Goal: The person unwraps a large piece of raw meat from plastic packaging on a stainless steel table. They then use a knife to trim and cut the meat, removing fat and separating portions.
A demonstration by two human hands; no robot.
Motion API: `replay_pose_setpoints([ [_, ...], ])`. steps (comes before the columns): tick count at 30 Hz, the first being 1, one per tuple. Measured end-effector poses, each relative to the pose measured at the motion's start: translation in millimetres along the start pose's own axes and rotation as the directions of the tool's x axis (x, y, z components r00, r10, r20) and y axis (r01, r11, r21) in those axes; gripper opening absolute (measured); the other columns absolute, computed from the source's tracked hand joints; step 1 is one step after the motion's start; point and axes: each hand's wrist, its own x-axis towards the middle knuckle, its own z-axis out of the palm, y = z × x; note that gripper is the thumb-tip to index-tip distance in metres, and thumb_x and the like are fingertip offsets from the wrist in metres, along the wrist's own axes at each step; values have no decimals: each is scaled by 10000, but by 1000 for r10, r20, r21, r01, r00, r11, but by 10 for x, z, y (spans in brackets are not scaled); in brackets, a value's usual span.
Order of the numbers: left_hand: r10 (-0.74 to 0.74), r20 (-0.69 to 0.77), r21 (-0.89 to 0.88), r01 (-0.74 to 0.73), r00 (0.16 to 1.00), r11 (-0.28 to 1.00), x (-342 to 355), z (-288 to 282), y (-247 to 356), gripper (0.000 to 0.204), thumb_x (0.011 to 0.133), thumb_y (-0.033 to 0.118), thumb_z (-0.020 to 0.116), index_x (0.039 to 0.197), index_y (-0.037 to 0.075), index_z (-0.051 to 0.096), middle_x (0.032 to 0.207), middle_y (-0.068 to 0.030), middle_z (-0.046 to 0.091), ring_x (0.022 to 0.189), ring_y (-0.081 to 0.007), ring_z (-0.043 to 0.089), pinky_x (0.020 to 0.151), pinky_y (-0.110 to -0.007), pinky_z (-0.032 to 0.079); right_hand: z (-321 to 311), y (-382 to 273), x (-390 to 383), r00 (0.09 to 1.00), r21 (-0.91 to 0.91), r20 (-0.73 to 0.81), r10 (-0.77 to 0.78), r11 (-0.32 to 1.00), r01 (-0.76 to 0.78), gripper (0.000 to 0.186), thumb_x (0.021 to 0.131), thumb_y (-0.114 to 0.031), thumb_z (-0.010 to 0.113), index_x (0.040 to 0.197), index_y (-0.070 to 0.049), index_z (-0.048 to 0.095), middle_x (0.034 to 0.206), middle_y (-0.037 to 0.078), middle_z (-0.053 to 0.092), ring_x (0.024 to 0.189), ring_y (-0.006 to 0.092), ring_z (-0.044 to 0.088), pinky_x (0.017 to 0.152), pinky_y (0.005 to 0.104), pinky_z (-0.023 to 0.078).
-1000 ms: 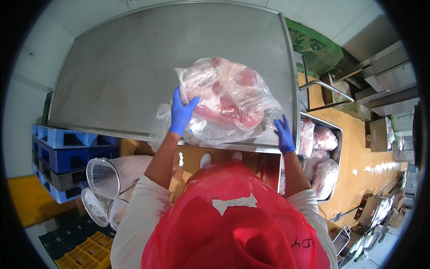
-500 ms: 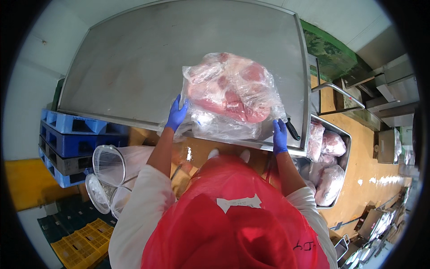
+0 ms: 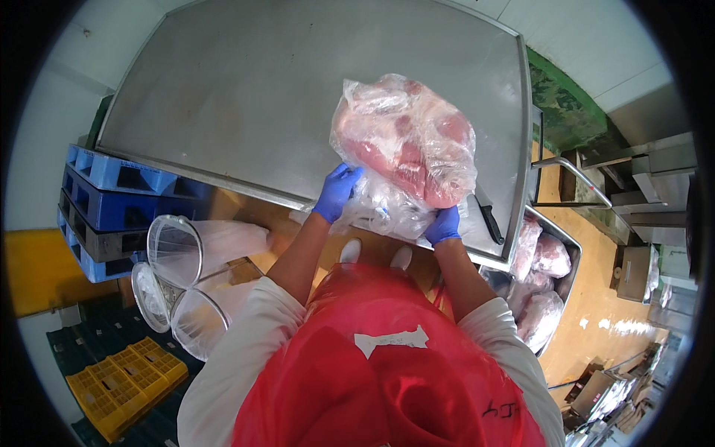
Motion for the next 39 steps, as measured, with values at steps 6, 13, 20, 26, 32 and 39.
replay_pose_setpoints([
  [6,479,-309,716,-130,821,686,-52,-452,-259,602,873,352,822,1264,-56,612,1094,-156,705,982,-271,689,876,-400,571,-490,-118,-75,855,-898,197,-480,261,353,378,1030,-280,590,1294,-16,651,1025,127,733,912,196,666,808,346,524],
  [13,190,-64,270,-166,980,948,-76,291,-262,1134,827,342,884,1573,-102,156,1492,-220,462,1349,-306,499,1118,-410,439,-194,-3,-401,953,-980,190,-235,-107,169,465,974,-231,700,1348,17,582,1101,217,736,990,245,699,877,387,535],
  [20,-50,244,-237,110,969,965,-169,587,-234,570,995,217,715,1464,12,464,1308,-70,609,1192,-182,590,1017,-334,497,-360,217,63,944,-899,331,-10,299,319,509,974,-192,684,1408,36,545,1330,194,661,1203,271,623,1046,395,474],
  [26,-59,198,-166,93,978,982,41,387,-595,318,1007,141,620,1306,34,636,1096,-39,693,971,-163,672,865,-327,564,-31,259,-204,963,-968,226,146,143,206,418,1001,-220,638,1352,5,607,1284,199,680,1173,248,636,1024,362,476],
  [32,-153,281,-725,314,948,613,-129,36,-19,408,957,184,518,1305,-4,621,1129,-161,719,1017,-311,716,919,-458,596,329,413,-517,903,-900,430,-3,78,429,221,963,-166,636,1081,-1,724,981,223,736,885,304,701,857,387,540],
  [39,120,78,-546,-58,990,836,-1001,103,1359,493,920,235,550,1340,-19,593,1187,-217,689,1071,-349,691,967,-491,575,1196,234,-927,761,-736,648,41,294,610,171,956,-126,601,875,13,656,700,151,567,676,121,502,658,369,487],
])
